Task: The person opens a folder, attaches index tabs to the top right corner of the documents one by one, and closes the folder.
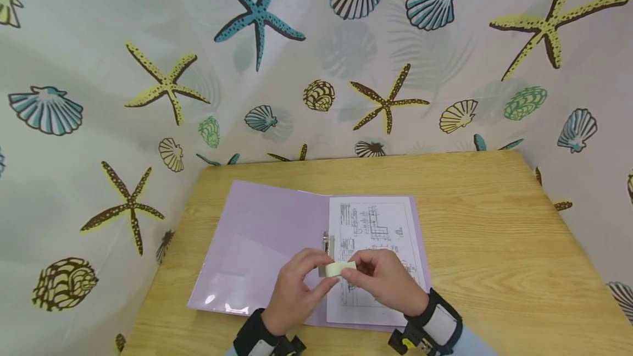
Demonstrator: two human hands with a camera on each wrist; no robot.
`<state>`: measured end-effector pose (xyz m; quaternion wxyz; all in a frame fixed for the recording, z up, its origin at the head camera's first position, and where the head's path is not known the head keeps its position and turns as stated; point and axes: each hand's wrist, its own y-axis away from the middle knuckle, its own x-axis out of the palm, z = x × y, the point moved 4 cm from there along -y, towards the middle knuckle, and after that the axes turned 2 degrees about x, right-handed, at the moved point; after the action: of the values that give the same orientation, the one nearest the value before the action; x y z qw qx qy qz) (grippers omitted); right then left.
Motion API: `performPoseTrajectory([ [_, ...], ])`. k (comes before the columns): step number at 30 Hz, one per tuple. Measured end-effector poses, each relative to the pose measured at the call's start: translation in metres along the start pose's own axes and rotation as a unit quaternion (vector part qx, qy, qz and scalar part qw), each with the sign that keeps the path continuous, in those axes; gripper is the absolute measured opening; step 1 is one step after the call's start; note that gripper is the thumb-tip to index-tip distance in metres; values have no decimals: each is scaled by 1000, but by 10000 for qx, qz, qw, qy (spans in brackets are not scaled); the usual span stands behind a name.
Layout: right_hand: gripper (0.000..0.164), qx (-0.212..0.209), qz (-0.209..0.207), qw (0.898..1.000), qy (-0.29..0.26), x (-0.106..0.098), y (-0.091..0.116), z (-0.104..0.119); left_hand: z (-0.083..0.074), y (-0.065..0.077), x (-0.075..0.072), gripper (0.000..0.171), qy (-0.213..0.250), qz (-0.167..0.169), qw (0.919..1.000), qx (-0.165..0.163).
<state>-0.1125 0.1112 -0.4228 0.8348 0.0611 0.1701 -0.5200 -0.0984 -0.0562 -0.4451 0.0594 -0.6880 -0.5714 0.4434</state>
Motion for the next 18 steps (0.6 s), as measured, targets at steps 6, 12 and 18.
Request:
performPoseTrajectory([
  [6,10,-130,14,9993,-344,-3,3,-4,4,3,-4,25,-259,-166,9994,-177],
  [12,7,-48,-113,9991,-407,-4,4,-6,7,5,-5,24,-144,-194,9995,-202],
  [18,4,-112,-180,9993,-300,0,3,-2,4,5,-2,21,204,-372,9990,-112],
])
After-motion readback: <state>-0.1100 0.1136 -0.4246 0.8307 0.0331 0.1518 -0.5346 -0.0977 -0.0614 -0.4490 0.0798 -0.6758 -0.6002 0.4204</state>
